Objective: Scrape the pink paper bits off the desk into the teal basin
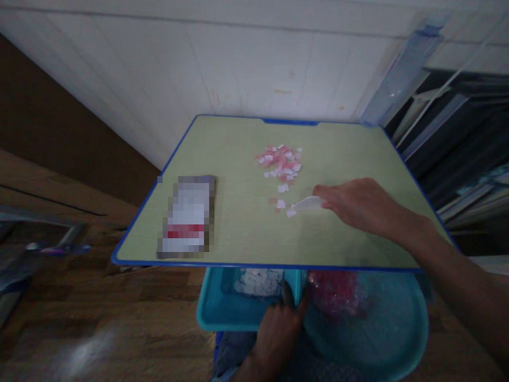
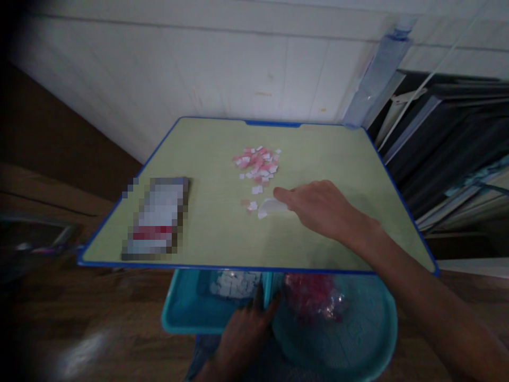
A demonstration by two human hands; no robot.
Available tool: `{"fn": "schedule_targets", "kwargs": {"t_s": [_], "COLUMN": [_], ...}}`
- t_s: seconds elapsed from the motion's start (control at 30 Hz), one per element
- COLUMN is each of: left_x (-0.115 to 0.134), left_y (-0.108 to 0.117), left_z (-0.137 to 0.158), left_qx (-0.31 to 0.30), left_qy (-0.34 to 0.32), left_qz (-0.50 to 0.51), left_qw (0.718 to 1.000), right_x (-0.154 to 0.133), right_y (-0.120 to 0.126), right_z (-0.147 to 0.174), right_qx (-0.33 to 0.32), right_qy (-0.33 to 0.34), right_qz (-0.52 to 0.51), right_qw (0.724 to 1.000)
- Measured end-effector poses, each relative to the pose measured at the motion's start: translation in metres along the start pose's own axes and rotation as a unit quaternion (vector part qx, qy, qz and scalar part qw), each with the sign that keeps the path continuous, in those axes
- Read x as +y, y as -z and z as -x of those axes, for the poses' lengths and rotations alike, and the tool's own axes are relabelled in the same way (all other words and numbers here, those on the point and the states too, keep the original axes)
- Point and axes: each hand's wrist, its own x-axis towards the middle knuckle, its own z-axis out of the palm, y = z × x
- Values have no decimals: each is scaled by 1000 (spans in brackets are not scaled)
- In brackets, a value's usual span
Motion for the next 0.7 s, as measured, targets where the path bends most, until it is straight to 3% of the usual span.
{"fn": "schedule_targets", "kwargs": {"t_s": [0.13, 0.3, 0.5, 0.7], "left_x": [0, 0, 0, 0], "left_y": [0, 0, 1, 2], "left_z": [0, 0, 0, 0], "left_qx": [1, 6, 11, 11], "left_qy": [1, -3, -9, -11], "left_qz": [-5, 1, -8, -6], "left_qw": [1000, 1000, 1000, 1000], "right_x": [-1, -7, -9, -19], "right_y": [3, 4, 10, 8], "right_z": [6, 16, 24, 14], "right_qx": [0, -1, 29, -1], "right_qy": [-20, 67, 25, 58], "right_qz": [6, -42, -28, -15], "right_qw": [1000, 997, 999, 998]}}
